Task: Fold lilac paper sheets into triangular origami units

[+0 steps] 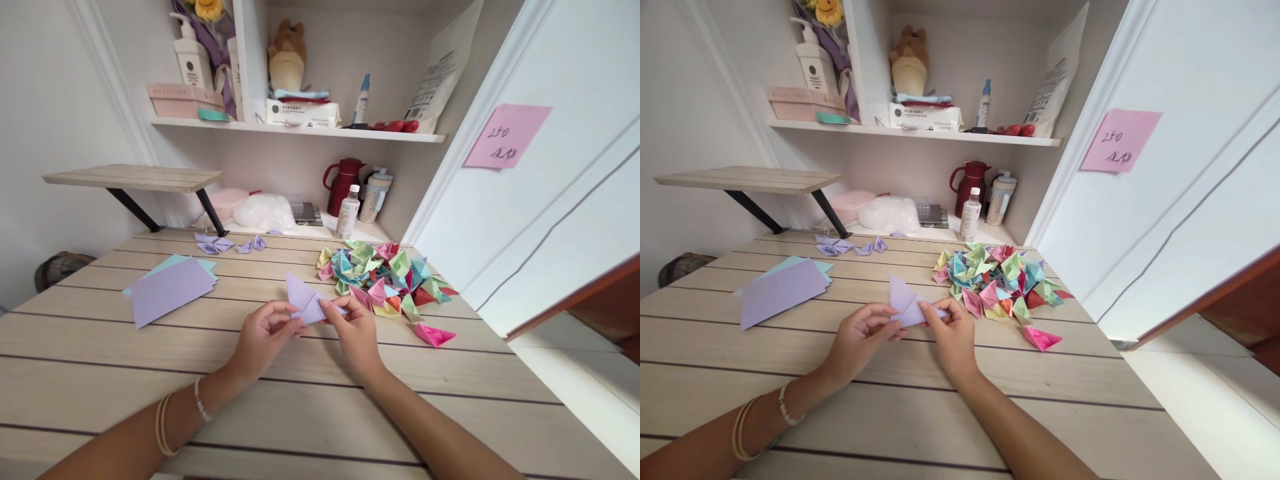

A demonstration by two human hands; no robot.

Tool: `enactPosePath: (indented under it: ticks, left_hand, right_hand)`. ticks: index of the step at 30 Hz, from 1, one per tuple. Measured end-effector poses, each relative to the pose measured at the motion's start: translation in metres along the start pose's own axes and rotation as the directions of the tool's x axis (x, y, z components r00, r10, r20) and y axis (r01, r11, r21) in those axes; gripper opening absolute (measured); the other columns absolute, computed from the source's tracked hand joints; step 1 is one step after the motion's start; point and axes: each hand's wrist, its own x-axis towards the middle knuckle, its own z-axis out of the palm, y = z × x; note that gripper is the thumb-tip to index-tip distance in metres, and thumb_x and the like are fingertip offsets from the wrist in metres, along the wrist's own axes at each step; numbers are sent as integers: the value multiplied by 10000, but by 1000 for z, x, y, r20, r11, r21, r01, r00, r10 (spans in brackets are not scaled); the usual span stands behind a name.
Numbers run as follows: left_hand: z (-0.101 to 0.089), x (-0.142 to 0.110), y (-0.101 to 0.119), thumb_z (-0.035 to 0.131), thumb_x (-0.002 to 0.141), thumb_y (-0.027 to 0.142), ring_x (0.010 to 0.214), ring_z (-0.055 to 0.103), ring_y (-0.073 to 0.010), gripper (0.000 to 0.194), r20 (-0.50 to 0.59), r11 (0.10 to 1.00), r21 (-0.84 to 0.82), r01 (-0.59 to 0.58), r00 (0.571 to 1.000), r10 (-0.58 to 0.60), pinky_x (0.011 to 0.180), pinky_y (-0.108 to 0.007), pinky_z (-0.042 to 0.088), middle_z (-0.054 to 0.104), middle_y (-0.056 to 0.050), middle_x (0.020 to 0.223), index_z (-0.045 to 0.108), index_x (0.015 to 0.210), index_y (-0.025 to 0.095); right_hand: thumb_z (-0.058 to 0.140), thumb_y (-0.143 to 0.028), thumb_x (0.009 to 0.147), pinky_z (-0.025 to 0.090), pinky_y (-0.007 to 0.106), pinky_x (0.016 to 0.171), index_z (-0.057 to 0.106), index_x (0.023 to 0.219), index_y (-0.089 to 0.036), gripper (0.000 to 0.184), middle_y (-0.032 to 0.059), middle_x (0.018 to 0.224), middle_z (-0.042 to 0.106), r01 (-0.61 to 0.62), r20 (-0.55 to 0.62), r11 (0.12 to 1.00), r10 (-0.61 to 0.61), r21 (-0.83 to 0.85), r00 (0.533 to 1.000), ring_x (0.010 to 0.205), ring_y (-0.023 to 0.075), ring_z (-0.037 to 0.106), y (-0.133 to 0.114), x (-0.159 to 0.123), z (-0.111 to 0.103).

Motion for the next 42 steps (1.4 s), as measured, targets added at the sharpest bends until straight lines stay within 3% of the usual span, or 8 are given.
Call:
enactPosePath:
  ticks: [13,17,20,23,26,31,42]
  left_hand:
    - [3,-4,3,651,686,270,808,657,-204,276,11,999,13,-35,999,35,751,-295,496,702,-56,823,502,903,188]
    - [3,-2,2,652,692,251,762,667,-202,496,-8,997,-73,-15,1000,15,756,-327,497,694,-19,720,363,1093,207]
    - [1,1,2,670,673,255,743,668,-212,600,12,996,-78,48,999,-48,749,-342,503,690,-24,696,347,1171,174]
    - [-1,3,0,681,652,293,741,667,-230,445,91,987,-44,154,985,-149,699,-326,517,698,-73,744,523,1032,125]
    - [-3,5,-2,675,652,325,699,668,-213,275,150,973,-10,232,962,-228,629,-285,521,702,-87,753,626,822,115]
    - [-3,6,-1,685,643,323,653,666,-180,240,147,955,-9,298,945,-293,596,-251,514,706,-78,728,639,753,114]
    - [-4,7,-3,701,619,330,633,664,-181,238,125,955,-13,297,948,-293,575,-250,506,705,-73,700,647,710,116]
  right_hand:
    - [659,-426,657,433,255,499,550,673,-182,267,21,601,595,15,-27,1000,-15,-1,1000,551,149,546,2,-1,1]
    - [662,-381,667,458,267,578,535,990,-200,392,-5,648,606,24,-12,997,-23,78,1000,603,148,569,1,-2,2]
    - [653,-376,673,451,278,607,608,897,-180,300,23,706,629,-15,88,999,12,34,996,643,158,569,1,-1,1]
    - [641,-380,680,429,266,582,644,712,-162,221,30,690,628,-15,110,999,19,-34,994,625,155,550,2,-1,-1]
    - [638,-385,676,427,268,584,659,717,-166,224,32,696,640,-25,124,999,29,-39,992,630,161,552,2,-1,-3]
    - [645,-386,666,434,270,599,672,727,-161,235,41,717,655,-36,142,999,40,-28,989,645,166,560,2,-1,-3]
    - [648,-359,674,428,262,610,674,725,-164,204,30,710,656,-49,153,999,49,-1,987,641,155,558,3,-2,-3]
